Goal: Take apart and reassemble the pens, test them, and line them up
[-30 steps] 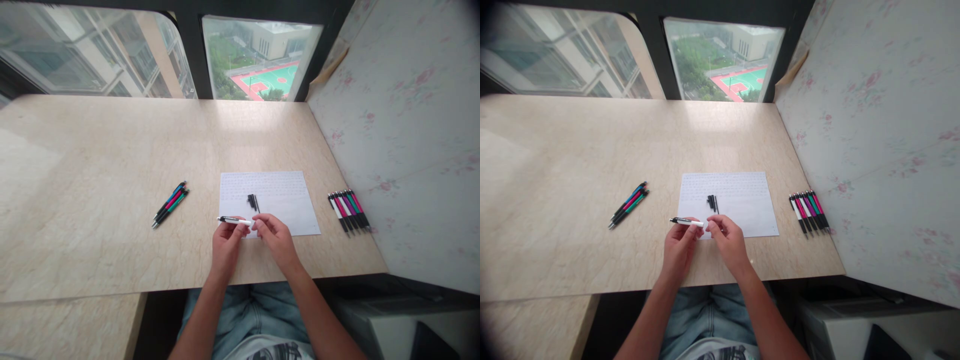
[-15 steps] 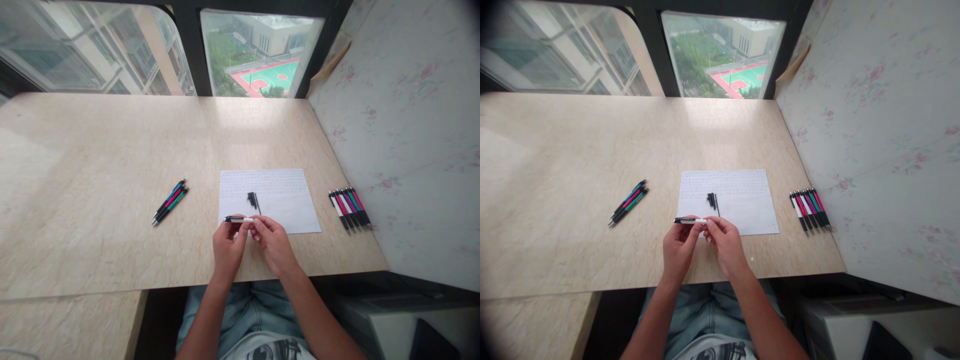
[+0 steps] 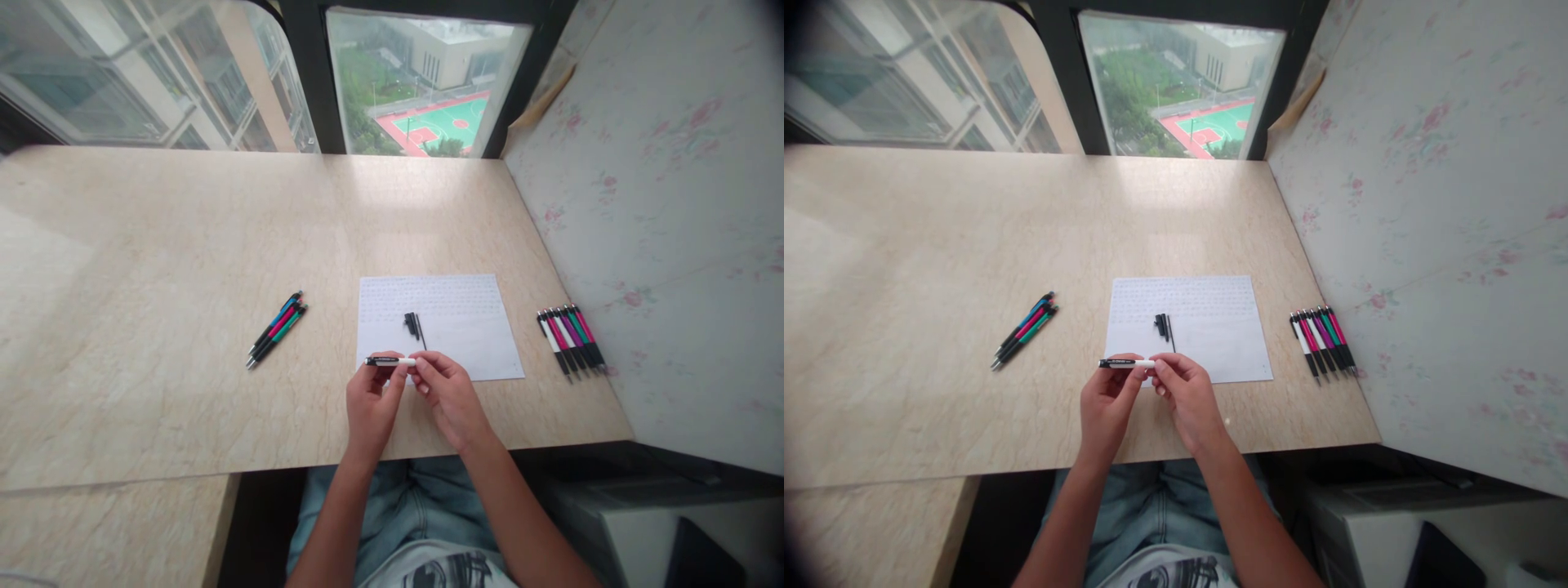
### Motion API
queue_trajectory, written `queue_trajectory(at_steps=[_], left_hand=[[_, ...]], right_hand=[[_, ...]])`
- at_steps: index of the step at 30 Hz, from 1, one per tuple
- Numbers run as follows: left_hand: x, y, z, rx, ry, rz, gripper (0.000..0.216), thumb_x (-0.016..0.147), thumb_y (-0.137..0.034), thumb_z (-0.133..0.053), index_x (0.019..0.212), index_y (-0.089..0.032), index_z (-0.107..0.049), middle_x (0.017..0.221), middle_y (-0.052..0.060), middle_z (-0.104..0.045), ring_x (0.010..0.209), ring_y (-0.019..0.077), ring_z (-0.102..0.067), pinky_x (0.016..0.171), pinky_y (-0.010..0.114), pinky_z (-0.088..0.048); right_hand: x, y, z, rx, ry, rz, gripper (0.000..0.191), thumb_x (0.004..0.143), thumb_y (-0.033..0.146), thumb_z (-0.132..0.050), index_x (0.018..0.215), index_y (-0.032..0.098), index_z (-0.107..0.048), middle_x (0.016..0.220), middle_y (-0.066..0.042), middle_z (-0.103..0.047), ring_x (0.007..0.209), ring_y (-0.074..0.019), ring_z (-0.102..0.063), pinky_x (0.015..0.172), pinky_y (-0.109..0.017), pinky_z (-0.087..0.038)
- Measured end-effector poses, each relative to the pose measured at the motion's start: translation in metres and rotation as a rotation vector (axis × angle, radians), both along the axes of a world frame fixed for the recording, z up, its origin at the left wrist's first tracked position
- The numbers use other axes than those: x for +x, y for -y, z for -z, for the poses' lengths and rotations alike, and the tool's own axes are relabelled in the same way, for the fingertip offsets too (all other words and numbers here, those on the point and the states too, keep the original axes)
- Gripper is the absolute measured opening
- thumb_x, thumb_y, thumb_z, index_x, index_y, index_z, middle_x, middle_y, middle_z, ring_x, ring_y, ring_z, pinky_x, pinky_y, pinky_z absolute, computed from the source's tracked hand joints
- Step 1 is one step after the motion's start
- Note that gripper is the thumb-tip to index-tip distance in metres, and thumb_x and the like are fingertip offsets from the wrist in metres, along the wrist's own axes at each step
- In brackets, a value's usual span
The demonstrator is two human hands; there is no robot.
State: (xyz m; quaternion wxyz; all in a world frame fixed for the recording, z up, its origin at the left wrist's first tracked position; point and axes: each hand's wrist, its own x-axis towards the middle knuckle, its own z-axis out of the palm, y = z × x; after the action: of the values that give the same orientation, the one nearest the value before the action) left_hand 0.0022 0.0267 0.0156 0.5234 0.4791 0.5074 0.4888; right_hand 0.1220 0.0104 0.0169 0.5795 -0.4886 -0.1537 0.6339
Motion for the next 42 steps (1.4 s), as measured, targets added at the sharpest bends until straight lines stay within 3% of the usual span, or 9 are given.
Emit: queue_trajectory(at_steps=[4, 11, 16, 21, 24, 27, 30, 35, 42], left_hand=[[0.001, -0.001, 0.002, -0.094, 0.107, -0.073, 0.022, 0.082, -0.035, -0.074, 0.096, -0.018, -0.07, 0.091, 0.005, -0.073, 0.079, 0.0164, -0.068, 0.076, 0.029, -0.054], [-0.003, -0.007, 0.017, -0.193, 0.358, -0.06, 0.023, 0.081, -0.035, -0.075, 0.095, -0.017, -0.07, 0.084, 0.003, -0.069, 0.074, 0.0131, -0.063, 0.072, 0.026, -0.05], [-0.003, -0.008, 0.017, -0.201, 0.34, -0.059, 0.027, 0.08, -0.037, -0.076, 0.095, -0.016, -0.07, 0.083, 0.005, -0.069, 0.073, 0.014, -0.064, 0.07, 0.027, -0.05], [-0.003, -0.008, 0.018, -0.186, 0.306, -0.064, 0.03, 0.079, -0.039, -0.076, 0.097, -0.015, -0.07, 0.082, 0.006, -0.07, 0.074, 0.0156, -0.066, 0.071, 0.028, -0.052], [-0.003, -0.007, 0.019, -0.17, 0.289, -0.042, 0.027, 0.082, -0.038, -0.074, 0.097, -0.016, -0.07, 0.082, 0.005, -0.07, 0.074, 0.0147, -0.066, 0.072, 0.028, -0.052], [-0.001, -0.005, 0.016, -0.132, 0.201, -0.013, 0.023, 0.083, -0.036, -0.073, 0.096, -0.017, -0.07, 0.08, 0.003, -0.07, 0.074, 0.0147, -0.066, 0.071, 0.027, -0.052], [0.001, -0.003, 0.009, -0.059, 0.055, 0.005, 0.022, 0.083, -0.035, -0.072, 0.095, -0.017, -0.07, 0.086, 0.005, -0.073, 0.076, 0.0173, -0.069, 0.071, 0.029, -0.054], [0.001, -0.001, -0.004, 0.121, -0.252, 0.06, 0.013, 0.086, -0.032, -0.068, 0.091, -0.02, -0.07, 0.081, 0.004, -0.072, 0.071, 0.0167, -0.068, 0.067, 0.027, -0.053], [-0.002, -0.003, -0.001, 0.054, -0.252, 0.105, 0.018, 0.087, -0.036, -0.067, 0.082, -0.019, -0.069, 0.075, 0.005, -0.072, 0.069, 0.018, -0.066, 0.063, 0.028, -0.05]], right_hand=[[0.011, 0.0, 0.001, 0.025, 0.219, -0.021, 0.019, 0.08, 0.035, -0.076, 0.092, 0.021, -0.077, 0.08, -0.004, -0.072, 0.07, -0.0141, -0.059, 0.064, -0.028, -0.046], [0.045, -0.027, 0.01, 0.231, 1.242, -0.06, 0.018, 0.09, 0.026, -0.058, 0.09, 0.021, -0.075, 0.094, -0.009, -0.074, 0.08, -0.0212, -0.064, 0.077, -0.037, -0.05], [0.049, -0.044, 0.021, 0.272, 1.459, -0.116, 0.019, 0.089, 0.022, -0.056, 0.095, 0.02, -0.074, 0.095, -0.011, -0.073, 0.085, -0.0233, -0.064, 0.081, -0.039, -0.05], [0.049, -0.031, 0.016, 0.238, 1.301, -0.058, 0.02, 0.09, 0.028, -0.056, 0.097, 0.018, -0.073, 0.095, -0.009, -0.072, 0.073, -0.0194, -0.062, 0.072, -0.036, -0.05], [0.039, -0.016, 0.006, 0.144, 0.985, -0.017, 0.021, 0.089, 0.035, -0.061, 0.097, 0.02, -0.073, 0.093, -0.008, -0.073, 0.077, -0.02, -0.064, 0.068, -0.033, -0.05], [0.021, -0.004, -0.001, 0.094, 0.551, -0.076, 0.025, 0.089, 0.041, -0.063, 0.102, 0.021, -0.071, 0.084, -0.005, -0.073, 0.069, -0.0168, -0.061, 0.06, -0.03, -0.047], [0.005, 0.002, -0.003, 0.063, 0.318, -0.072, 0.026, 0.085, 0.042, -0.069, 0.1, 0.021, -0.072, 0.079, -0.003, -0.07, 0.068, -0.0154, -0.06, 0.06, -0.028, -0.047], [0.0, 0.006, 0.004, 0.036, 0.18, -0.04, 0.023, 0.082, 0.039, -0.073, 0.096, 0.021, -0.074, 0.087, -0.003, -0.071, 0.075, -0.0149, -0.061, 0.068, -0.027, -0.048], [0.009, 0.01, 0.003, 0.092, 0.333, -0.112, 0.022, 0.082, 0.04, -0.074, 0.095, 0.022, -0.074, 0.083, -0.002, -0.07, 0.072, -0.0161, -0.061, 0.066, -0.028, -0.049]])
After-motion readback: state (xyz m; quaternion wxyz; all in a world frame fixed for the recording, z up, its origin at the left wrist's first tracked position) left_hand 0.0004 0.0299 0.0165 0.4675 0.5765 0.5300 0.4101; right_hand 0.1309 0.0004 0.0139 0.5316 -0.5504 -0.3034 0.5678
